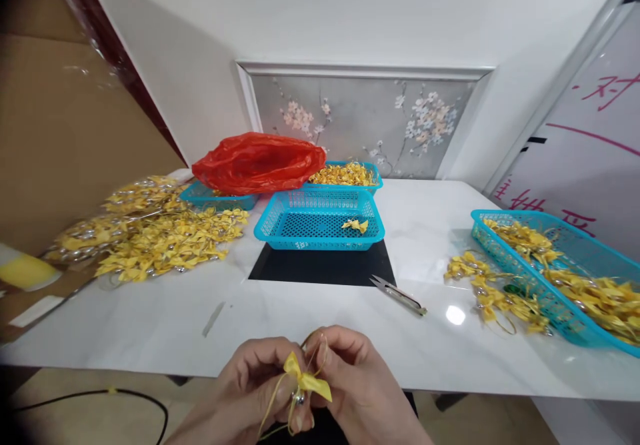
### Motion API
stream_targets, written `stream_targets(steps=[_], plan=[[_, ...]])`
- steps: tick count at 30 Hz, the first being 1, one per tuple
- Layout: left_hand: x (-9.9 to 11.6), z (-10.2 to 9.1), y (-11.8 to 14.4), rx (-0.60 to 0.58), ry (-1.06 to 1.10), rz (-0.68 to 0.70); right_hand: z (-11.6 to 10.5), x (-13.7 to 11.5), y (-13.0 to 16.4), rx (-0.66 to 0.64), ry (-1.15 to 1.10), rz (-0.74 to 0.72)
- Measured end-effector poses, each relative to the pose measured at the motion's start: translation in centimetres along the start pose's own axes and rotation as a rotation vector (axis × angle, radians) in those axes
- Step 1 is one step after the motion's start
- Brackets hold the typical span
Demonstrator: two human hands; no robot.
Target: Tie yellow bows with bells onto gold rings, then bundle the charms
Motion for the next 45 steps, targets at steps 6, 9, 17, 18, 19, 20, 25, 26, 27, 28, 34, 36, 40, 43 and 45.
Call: stream_targets(steps=[6,9,17,18,19,20,25,26,27,28,34,36,40,43,45], plan=[[0.4,0.3,0.0,0.033,-0.136,0.041,0.8,-0.3,0.0,0.001,0.051,-0.107],[0.4,0.5,-0.2,0.021,-0.221,0.125,1.0,-0.2,-0.2,0.077,-0.048,-0.111],[0.2,0.6,-0.1,-0.016,-0.031,0.009,-1.1,-1.3,-0.5,0.341,-0.291,-0.108],[0.3,0.6,-0.1,0.007,-0.004,0.011,-1.1,-1.6,-0.4,0.361,-0.306,-0.114],[0.4,0.7,-0.1,0.024,0.018,0.011,-1.1,-1.9,-0.2,0.377,-0.319,-0.116],[0.4,0.7,0.0,0.040,0.034,0.007,-1.0,-2.1,-0.1,0.387,-0.329,-0.115],[0.4,0.9,-0.1,0.023,0.047,-0.007,-0.2,-2.9,0.1,0.374,-0.291,-0.208],[0.4,0.9,-0.2,0.014,0.053,-0.005,-0.2,-2.9,0.1,0.377,-0.254,-0.243],[0.4,0.9,-0.1,0.007,0.062,-0.002,-0.3,-2.9,0.0,0.383,-0.213,-0.276],[0.4,0.9,-0.1,0.007,0.075,0.002,-0.4,-2.9,0.0,0.392,-0.175,-0.304],[0.4,0.8,0.1,-0.030,0.153,-0.002,-1.7,-3.5,-0.1,0.486,-0.017,-0.435],[0.4,0.6,0.1,-0.038,0.163,-0.014,-1.9,-3.9,0.1,0.520,0.063,-0.505],[0.3,0.4,0.2,-0.022,0.188,-0.023,-2.2,-4.6,0.6,0.585,0.226,-0.663],[0.4,0.6,0.3,-0.019,0.222,-0.016,-2.5,-5.1,0.9,0.630,0.321,-0.754],[0.6,0.7,0.4,-0.002,0.232,-0.009,-2.9,-5.4,1.1,0.657,0.371,-0.784]])
Point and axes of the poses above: each hand's wrist, its own y-axis away from the middle knuckle, its own z-axis out of the palm, x = y × z, the point moved 1 cm from there along -y, towards the middle knuckle, and after that the axes turned 7 degrees about z, right-handed, at the moved point
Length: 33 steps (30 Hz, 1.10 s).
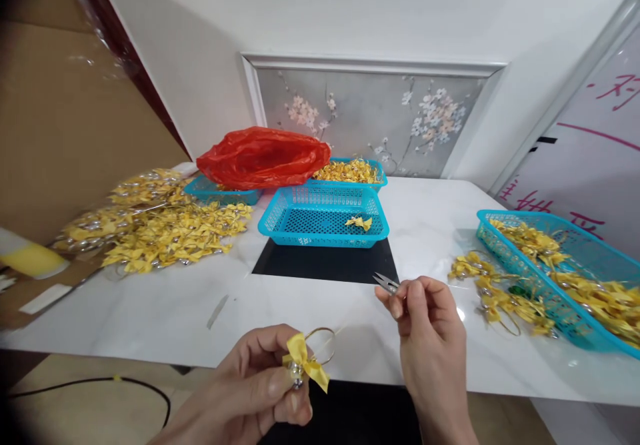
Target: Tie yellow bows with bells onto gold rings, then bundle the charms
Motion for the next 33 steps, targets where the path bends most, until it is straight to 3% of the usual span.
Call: stream_targets(steps=[12,14,18,21,23,27,33], plan=[[0.3,0.5,0.0,0.047,0.037,-0.035,-1.3,0.2,0.0,-0.020,0.156,-0.008],[0.2,0.7,0.0,0.055,0.049,-0.034,-0.9,-0.6,1.1,-0.141,0.219,-0.005],[0.1,1.1,-0.1,0.108,0.023,0.003,0.7,-2.5,3.8,-0.540,0.550,-0.089],[0.3,1.2,-0.2,0.119,-0.044,0.024,2.0,-3.2,4.7,-0.580,0.744,-0.337],[0.4,1.2,-0.2,0.119,-0.155,0.071,2.8,-3.2,4.7,-0.580,0.789,-0.390],[0.4,1.2,-0.1,0.122,-0.428,0.272,3.8,-2.7,4.6,-0.623,0.743,-0.188],[0.2,1.1,0.1,0.145,-0.421,0.411,4.1,-3.0,5.0,-0.616,0.656,0.096]])
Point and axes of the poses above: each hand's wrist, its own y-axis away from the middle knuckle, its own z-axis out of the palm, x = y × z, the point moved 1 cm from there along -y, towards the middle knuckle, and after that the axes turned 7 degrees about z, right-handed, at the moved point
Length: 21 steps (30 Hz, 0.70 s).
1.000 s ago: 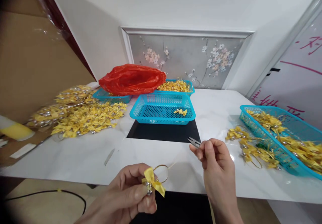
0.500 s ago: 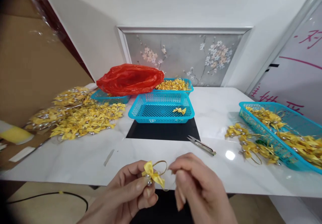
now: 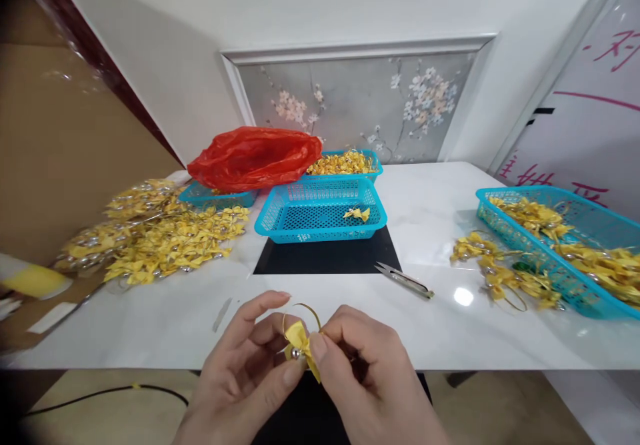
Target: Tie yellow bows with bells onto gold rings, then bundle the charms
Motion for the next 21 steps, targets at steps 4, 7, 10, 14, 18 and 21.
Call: stream_targets(steps=[4,7,10,14,18,21], plan=[[0.3,-0.1,-0.2,-0.103,-0.099,0.019,-0.6,0.5,0.0,-0.004,-0.123,0.049],[0.3,0.0,0.0,-0.063,-0.121,-0.013,-2.3,1.8,-0.7,0.198,-0.427,0.022],[0.3,0.2,0.4,0.032,-0.101,-0.071,-4.7,3.3,-1.5,0.561,-0.663,-0.076],[0.3,0.4,0.7,0.063,-0.066,-0.133,-6.7,4.4,-2.3,0.751,-0.638,-0.158],[0.5,0.5,0.6,0.056,-0.056,-0.160,-6.5,5.0,-2.4,0.702,-0.577,-0.123],[0.5,0.5,0.5,0.074,-0.044,-0.172,-6.1,5.5,-2.5,0.753,-0.470,-0.082]])
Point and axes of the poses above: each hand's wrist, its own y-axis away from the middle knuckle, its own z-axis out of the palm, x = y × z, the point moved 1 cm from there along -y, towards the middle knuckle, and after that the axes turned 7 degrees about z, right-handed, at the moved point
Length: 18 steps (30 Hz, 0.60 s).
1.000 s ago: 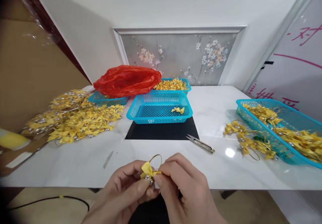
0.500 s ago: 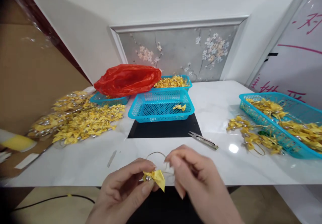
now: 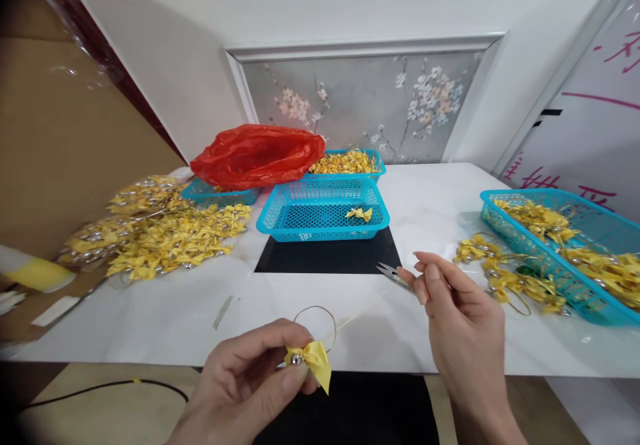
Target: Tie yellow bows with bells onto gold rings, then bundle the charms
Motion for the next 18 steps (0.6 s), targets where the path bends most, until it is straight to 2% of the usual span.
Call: stream_targets(steps=[3,6,8,10,12,14,16,18], plan=[[0.1,0.0,0.1,-0.003,0.010,-0.005,-0.2,0.5,-0.2,0.019,0.095,-0.022],[0.0,0.0,0.1,-0.008,0.022,-0.003,-0.7,0.8,-0.2,-0.054,0.141,0.011],[-0.1,0.0,0.1,-0.002,0.037,0.004,-0.8,0.6,0.3,-0.166,0.172,0.073],[-0.2,-0.1,0.0,-0.005,0.050,0.014,-0.5,0.2,1.5,-0.335,0.228,0.157],[-0.2,0.0,-0.1,-0.029,0.064,0.026,0.5,-0.3,3.1,-0.546,0.263,0.251],[-0.2,0.1,-0.2,-0.065,0.077,0.041,1.9,-0.7,4.6,-0.724,0.201,0.360],[0.0,0.1,-0.2,-0.086,0.075,0.055,3.3,-0.8,5.6,-0.806,0.043,0.499],[0.1,0.1,-0.2,-0.087,0.057,0.066,4.4,-0.8,6.1,-0.811,-0.140,0.635]])
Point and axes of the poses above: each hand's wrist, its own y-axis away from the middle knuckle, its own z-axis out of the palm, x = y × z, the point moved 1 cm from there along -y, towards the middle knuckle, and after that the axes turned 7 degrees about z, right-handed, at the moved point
